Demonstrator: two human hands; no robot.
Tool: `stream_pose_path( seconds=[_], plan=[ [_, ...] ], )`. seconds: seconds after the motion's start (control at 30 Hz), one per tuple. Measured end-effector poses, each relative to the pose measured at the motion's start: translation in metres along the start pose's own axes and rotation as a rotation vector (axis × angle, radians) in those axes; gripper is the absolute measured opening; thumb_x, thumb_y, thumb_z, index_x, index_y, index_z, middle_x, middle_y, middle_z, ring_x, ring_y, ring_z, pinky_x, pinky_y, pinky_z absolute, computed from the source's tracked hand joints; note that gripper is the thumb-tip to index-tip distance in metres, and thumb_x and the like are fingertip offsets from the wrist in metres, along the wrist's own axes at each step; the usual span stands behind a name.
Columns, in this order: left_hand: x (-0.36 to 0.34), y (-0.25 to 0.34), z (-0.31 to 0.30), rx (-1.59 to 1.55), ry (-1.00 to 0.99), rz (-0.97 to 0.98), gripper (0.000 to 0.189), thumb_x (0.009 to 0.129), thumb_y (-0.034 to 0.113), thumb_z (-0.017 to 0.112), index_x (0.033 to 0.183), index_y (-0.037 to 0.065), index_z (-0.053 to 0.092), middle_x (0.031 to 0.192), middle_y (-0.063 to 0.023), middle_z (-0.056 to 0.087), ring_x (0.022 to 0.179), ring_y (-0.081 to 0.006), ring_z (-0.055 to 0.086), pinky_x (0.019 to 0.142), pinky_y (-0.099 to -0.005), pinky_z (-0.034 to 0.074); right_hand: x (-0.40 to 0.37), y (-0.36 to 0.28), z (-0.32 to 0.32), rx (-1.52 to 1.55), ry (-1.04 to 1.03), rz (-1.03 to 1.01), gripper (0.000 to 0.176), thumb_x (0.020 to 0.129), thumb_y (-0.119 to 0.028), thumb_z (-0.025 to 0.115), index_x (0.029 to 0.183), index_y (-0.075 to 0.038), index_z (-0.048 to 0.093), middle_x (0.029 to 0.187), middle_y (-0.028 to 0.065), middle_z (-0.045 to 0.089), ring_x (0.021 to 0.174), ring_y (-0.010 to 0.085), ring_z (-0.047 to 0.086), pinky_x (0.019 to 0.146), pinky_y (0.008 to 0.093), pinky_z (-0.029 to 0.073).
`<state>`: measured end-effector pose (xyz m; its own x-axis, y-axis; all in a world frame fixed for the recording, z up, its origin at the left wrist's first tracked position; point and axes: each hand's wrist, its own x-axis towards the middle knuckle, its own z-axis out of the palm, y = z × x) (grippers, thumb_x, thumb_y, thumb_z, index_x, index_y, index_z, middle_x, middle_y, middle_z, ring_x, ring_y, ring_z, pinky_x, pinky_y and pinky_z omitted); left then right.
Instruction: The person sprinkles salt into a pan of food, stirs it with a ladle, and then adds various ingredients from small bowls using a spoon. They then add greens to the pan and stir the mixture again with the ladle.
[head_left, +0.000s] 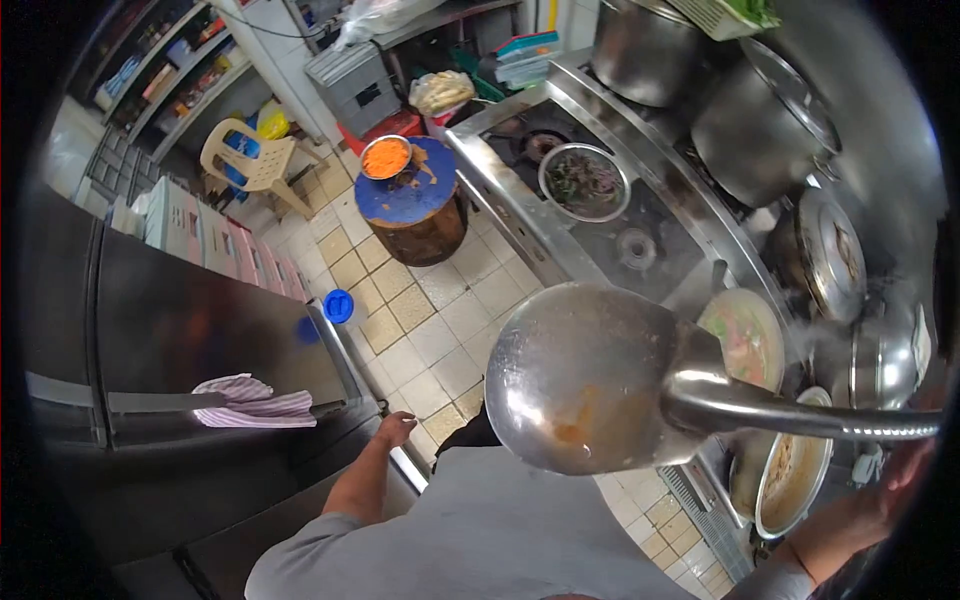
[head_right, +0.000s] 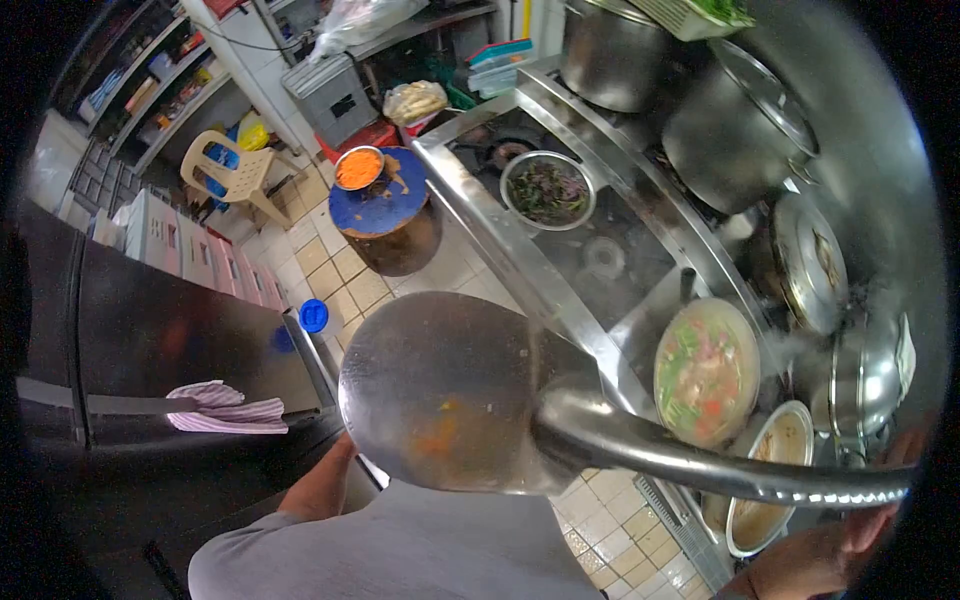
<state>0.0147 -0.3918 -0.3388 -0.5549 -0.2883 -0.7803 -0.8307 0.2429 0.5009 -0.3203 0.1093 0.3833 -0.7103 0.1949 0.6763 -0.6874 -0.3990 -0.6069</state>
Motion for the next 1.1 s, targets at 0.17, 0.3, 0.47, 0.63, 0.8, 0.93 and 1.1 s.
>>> stream_pose_path(
  seconds=[0.17, 0.3, 0.47, 0.63, 0.8, 0.93, 1.1],
  plan=[
    [-0.021, 0.023, -0.026, 0.350, 0.133, 0.219, 0.033, 0.095, 0.031, 0.060, 0.115, 0.007, 0.071, 0.104, -0.0167, 0.072, 0.100, -0.0284, 0.069, 0.090, -0.0368, 0.053, 0.042, -0.004, 0.044, -0.098, -0.678, 0.434, 0.036, 0.107, -0.026, 0.040, 0.116, 0.009, 0.044, 0.091, 0.0267, 0.059, 0.072, 0.0295, 0.071, 0.048, 0.0305, 0.062],
    [-0.047, 0.154, -0.109, -0.209, 0.542, 0.361, 0.029, 0.096, 0.028, 0.064, 0.107, 0.003, 0.072, 0.086, -0.0122, 0.072, 0.078, -0.0201, 0.066, 0.073, -0.0346, 0.053, 0.049, 0.006, 0.057, -0.098, -0.675, 0.455, 0.038, 0.108, -0.027, 0.038, 0.119, 0.009, 0.041, 0.087, 0.0270, 0.060, 0.070, 0.0317, 0.070, 0.050, 0.0326, 0.064],
    [-0.247, 0.415, -0.264, -0.260, 1.004, 0.858, 0.015, 0.096, 0.014, 0.064, 0.099, 0.001, 0.071, 0.087, 0.0001, 0.064, 0.080, -0.0092, 0.055, 0.073, -0.0261, 0.046, 0.049, 0.026, 0.080, -0.017, -0.600, 0.462, 0.039, 0.108, -0.028, 0.037, 0.121, 0.009, 0.041, 0.088, 0.0279, 0.061, 0.069, 0.0332, 0.070, 0.051, 0.0336, 0.064],
    [-0.413, 0.499, -0.325, 0.339, 1.041, 1.903, 0.035, 0.098, 0.028, 0.049, 0.118, 0.000, 0.052, 0.104, -0.0159, 0.060, 0.093, -0.0265, 0.058, 0.084, -0.0387, 0.048, 0.062, 0.027, 0.085, -0.068, -0.685, 0.478, 0.039, 0.108, -0.028, 0.038, 0.121, 0.008, 0.044, 0.088, 0.0283, 0.062, 0.065, 0.0319, 0.069, 0.047, 0.0331, 0.061],
    [-0.482, 0.536, -0.318, 0.779, 0.996, 2.155, 0.043, 0.101, 0.038, 0.049, 0.132, 0.010, 0.043, 0.112, -0.0106, 0.059, 0.098, -0.0223, 0.057, 0.089, -0.0383, 0.048, 0.064, 0.032, 0.088, -0.057, -0.683, 0.493, 0.039, 0.108, -0.029, 0.040, 0.121, 0.007, 0.045, 0.085, 0.0272, 0.063, 0.062, 0.0308, 0.067, 0.044, 0.0321, 0.059],
    [-0.484, 0.538, -0.314, 0.842, 1.042, 2.203, 0.042, 0.101, 0.037, 0.049, 0.132, 0.009, 0.044, 0.112, -0.0106, 0.059, 0.097, -0.0220, 0.057, 0.089, -0.0380, 0.048, 0.054, 0.037, 0.099, -0.047, -0.591, 0.475, 0.038, 0.107, -0.029, 0.040, 0.120, 0.007, 0.044, 0.082, 0.0253, 0.061, 0.061, 0.0301, 0.067, 0.045, 0.0320, 0.060],
    [-0.485, 0.537, -0.318, 0.838, 1.088, 2.211, 0.041, 0.101, 0.036, 0.049, 0.131, 0.009, 0.045, 0.112, -0.0106, 0.059, 0.097, -0.0218, 0.057, 0.089, -0.0375, 0.048, 0.030, 0.059, 0.114, 0.357, -0.304, 0.371, 0.037, 0.108, -0.031, 0.039, 0.117, 0.005, 0.043, 0.081, 0.0232, 0.061, 0.061, 0.0294, 0.067, 0.047, 0.0328, 0.060]
  ],
)
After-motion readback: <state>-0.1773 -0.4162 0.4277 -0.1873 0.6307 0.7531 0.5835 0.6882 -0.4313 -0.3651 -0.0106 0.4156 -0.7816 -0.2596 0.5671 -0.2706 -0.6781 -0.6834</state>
